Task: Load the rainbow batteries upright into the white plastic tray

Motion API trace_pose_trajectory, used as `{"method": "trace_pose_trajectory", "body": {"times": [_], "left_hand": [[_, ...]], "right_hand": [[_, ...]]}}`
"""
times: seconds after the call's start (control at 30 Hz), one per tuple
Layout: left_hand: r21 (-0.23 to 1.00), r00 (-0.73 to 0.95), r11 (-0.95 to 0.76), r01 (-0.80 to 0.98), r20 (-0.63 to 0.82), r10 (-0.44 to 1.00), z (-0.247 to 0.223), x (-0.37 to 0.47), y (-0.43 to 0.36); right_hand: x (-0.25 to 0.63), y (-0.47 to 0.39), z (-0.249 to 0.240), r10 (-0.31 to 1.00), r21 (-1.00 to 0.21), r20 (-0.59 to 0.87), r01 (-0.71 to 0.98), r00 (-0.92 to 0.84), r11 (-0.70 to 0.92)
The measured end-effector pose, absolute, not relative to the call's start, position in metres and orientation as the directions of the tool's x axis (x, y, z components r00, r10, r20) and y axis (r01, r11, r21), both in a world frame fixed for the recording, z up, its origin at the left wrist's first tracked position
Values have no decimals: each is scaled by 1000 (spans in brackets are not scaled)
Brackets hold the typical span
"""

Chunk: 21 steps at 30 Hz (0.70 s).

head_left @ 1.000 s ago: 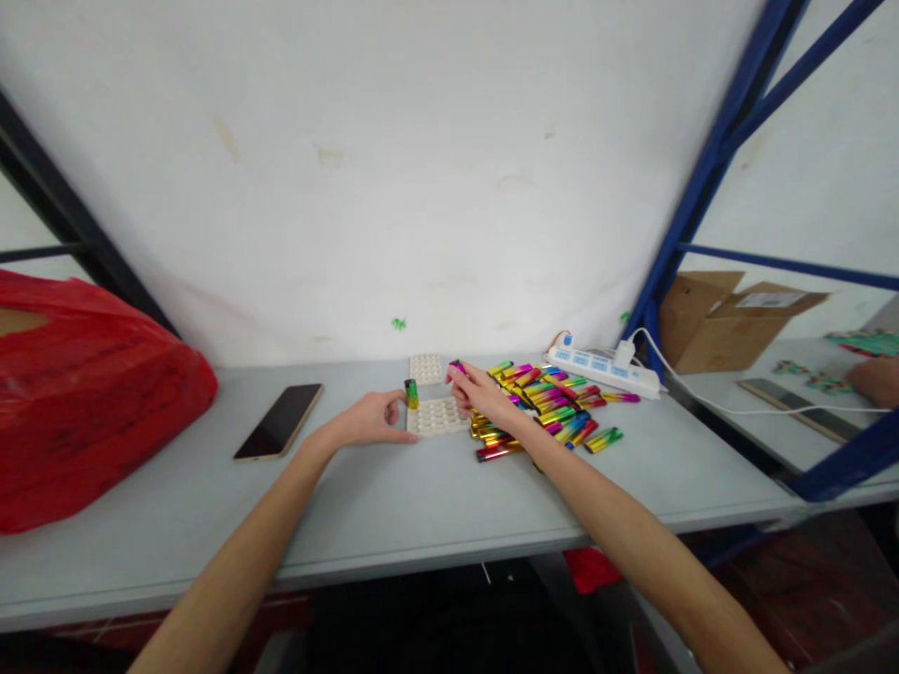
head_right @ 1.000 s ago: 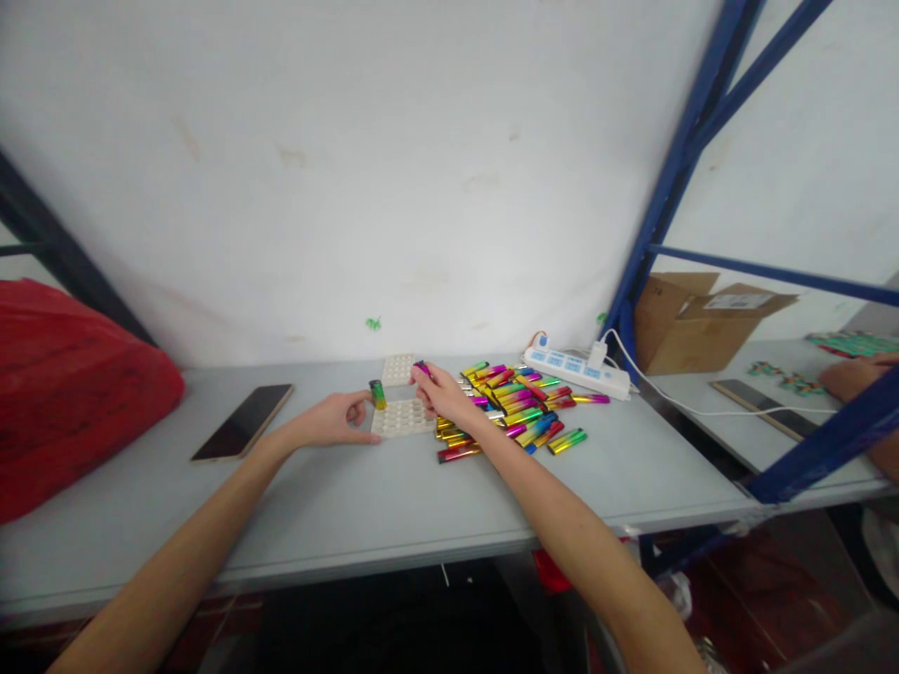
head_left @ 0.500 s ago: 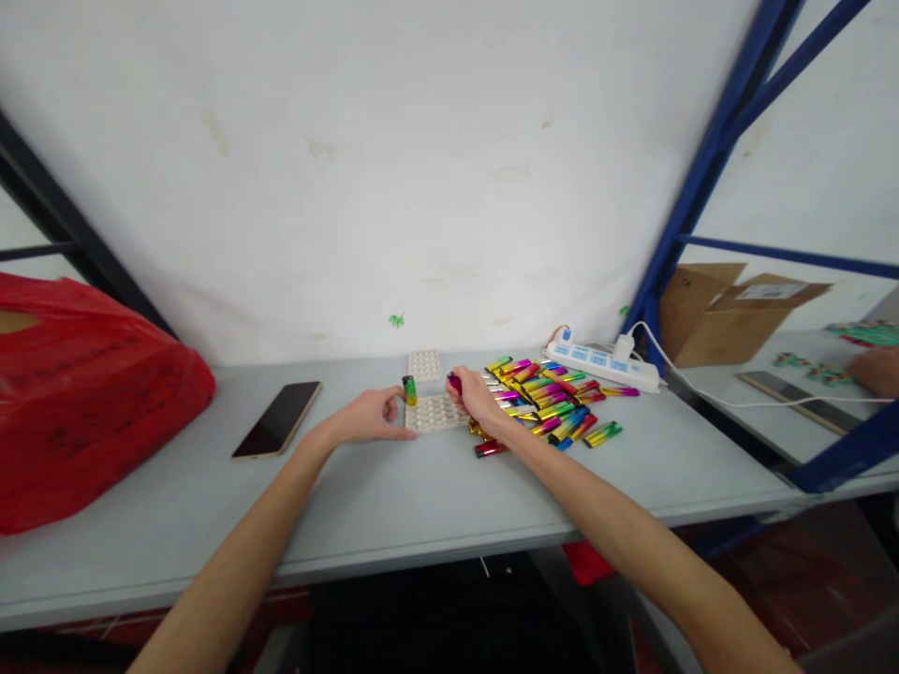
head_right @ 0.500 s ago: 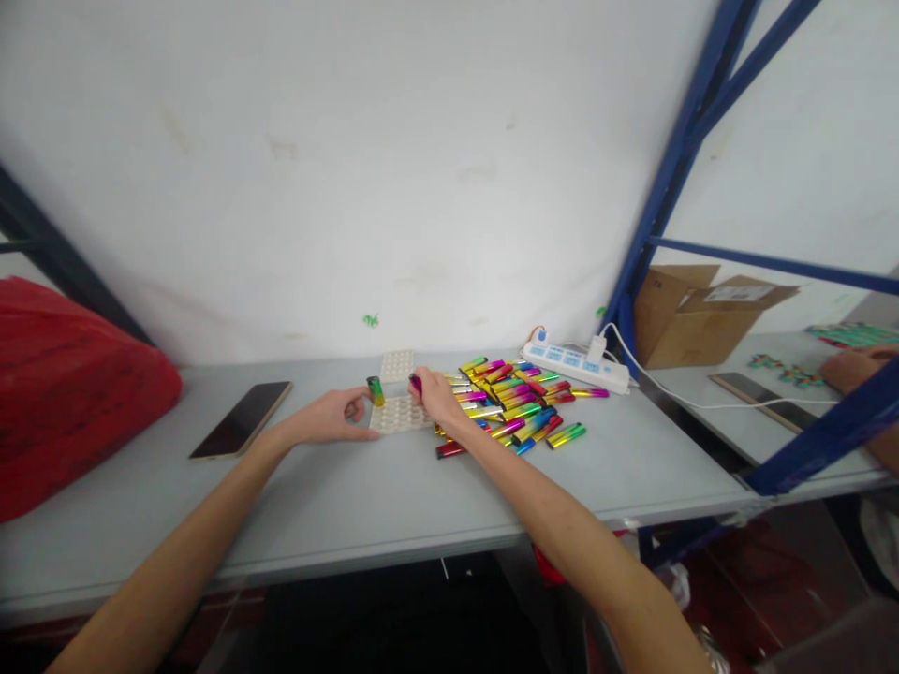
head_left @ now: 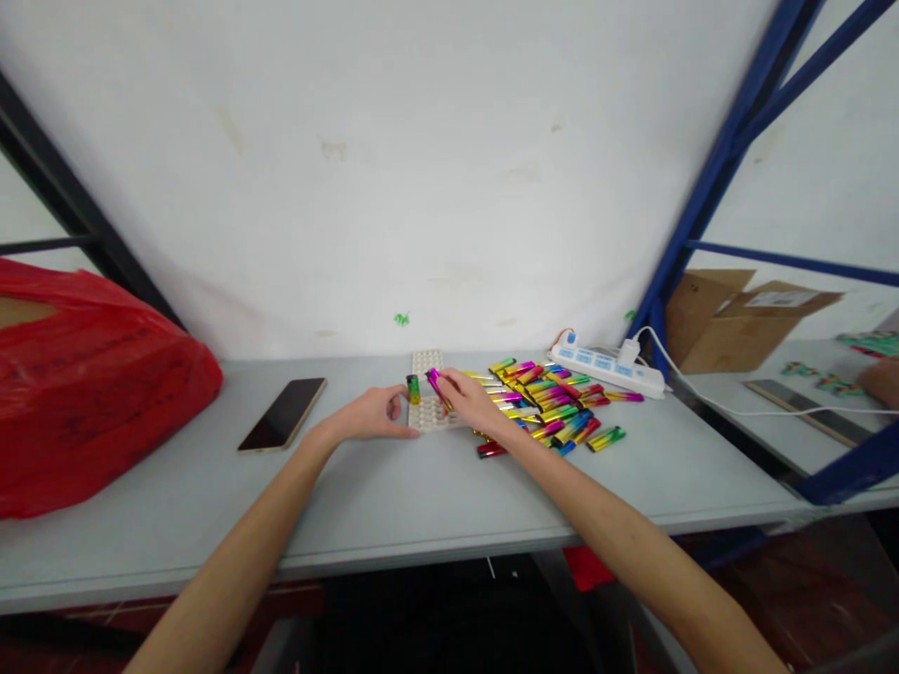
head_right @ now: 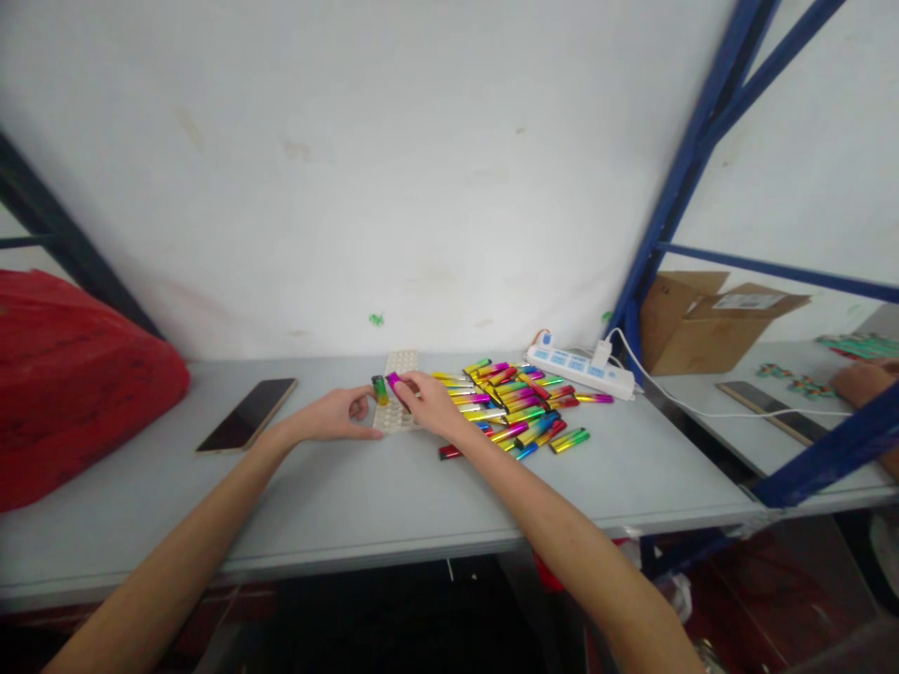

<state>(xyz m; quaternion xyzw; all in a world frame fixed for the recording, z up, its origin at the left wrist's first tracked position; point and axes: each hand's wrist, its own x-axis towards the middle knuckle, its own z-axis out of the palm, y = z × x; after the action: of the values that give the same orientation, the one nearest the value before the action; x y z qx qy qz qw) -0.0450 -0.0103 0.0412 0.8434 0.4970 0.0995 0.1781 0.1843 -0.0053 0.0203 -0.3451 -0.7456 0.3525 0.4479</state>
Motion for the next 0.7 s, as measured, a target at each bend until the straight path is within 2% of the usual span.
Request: {"method": "trace_pose_trajectory", "body": {"times": [0.1, 0.2, 0.47, 0.57, 0.7], "left_hand": [[394, 481, -440, 807, -7, 877, 42, -44, -11], [399, 479, -438, 806, -6, 878, 41, -45, -11], [407, 486, -444, 798, 2, 874, 37, -46, -8], [407, 499, -458, 790, 6, 866, 37, -46, -7], [404, 496, -455, 794, 4, 869, 37, -47, -7]], "right_hand": [[182, -8, 22, 749, -704, 534, 284, -392, 650], [178, -9, 22, 726, -653, 558, 326, -403, 683], [169, -1, 10, 726, -617, 504, 392, -469, 682], [166, -2, 11, 703, -545, 496, 447, -510, 709], [162, -4, 17, 705, -374, 471, 603, -530, 704]]}}
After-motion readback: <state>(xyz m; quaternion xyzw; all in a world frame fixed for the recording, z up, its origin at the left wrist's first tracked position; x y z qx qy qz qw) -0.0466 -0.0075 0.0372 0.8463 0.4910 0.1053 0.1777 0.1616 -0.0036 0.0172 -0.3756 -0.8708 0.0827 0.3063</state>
